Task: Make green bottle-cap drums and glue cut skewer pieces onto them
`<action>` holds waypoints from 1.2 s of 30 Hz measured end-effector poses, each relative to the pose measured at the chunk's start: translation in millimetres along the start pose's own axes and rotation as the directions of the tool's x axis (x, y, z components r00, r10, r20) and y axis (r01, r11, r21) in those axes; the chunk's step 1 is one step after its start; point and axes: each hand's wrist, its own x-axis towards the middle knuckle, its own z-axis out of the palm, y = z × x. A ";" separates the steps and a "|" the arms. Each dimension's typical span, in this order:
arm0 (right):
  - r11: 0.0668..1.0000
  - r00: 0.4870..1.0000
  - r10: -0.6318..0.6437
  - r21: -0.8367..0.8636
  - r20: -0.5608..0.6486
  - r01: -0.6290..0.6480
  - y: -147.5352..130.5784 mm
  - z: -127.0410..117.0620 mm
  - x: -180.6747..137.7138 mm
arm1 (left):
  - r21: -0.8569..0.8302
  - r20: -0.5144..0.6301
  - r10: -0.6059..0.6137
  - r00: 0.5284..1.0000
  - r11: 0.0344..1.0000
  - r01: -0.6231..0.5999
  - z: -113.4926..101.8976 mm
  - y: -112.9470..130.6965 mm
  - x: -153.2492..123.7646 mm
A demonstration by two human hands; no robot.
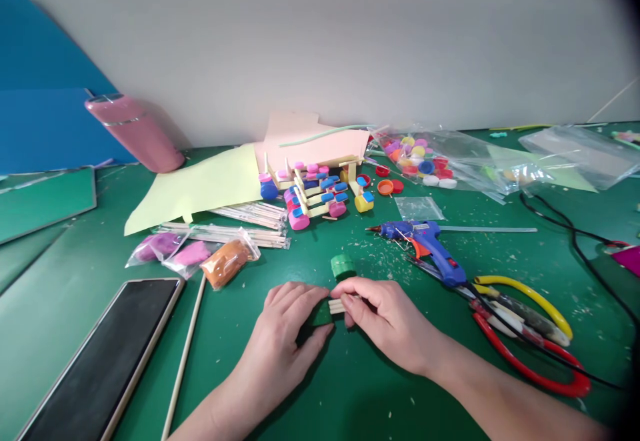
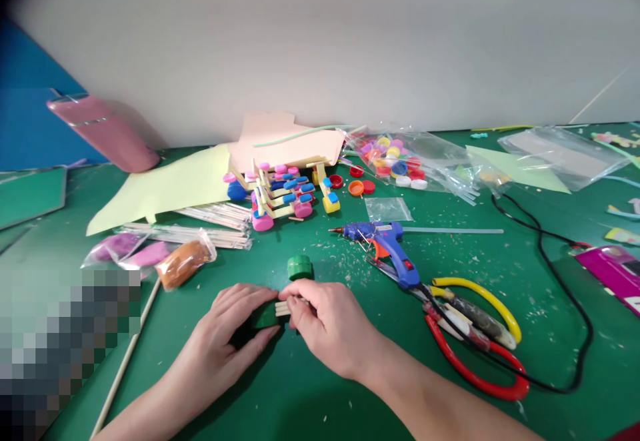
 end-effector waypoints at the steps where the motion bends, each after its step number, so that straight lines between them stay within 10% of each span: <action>1: 1.000 1.000 -0.001 -0.001 -0.001 0.001 0.1 0.4 -0.1 | 0.004 -0.012 0.006 1.000 1.000 -0.006 0.4 -0.5 -0.3; 21: 0.992 1.000 -0.027 -0.122 0.005 0.027 -1.6 2.2 -2.0 | -0.027 0.010 -0.006 1.000 1.000 0.006 0.8 -1.8 0.0; 36: 0.816 1.000 -0.026 -0.578 -0.001 0.020 -2.3 0.6 -4.3 | -0.001 0.034 0.005 0.999 1.000 -0.005 -0.9 -3.8 0.8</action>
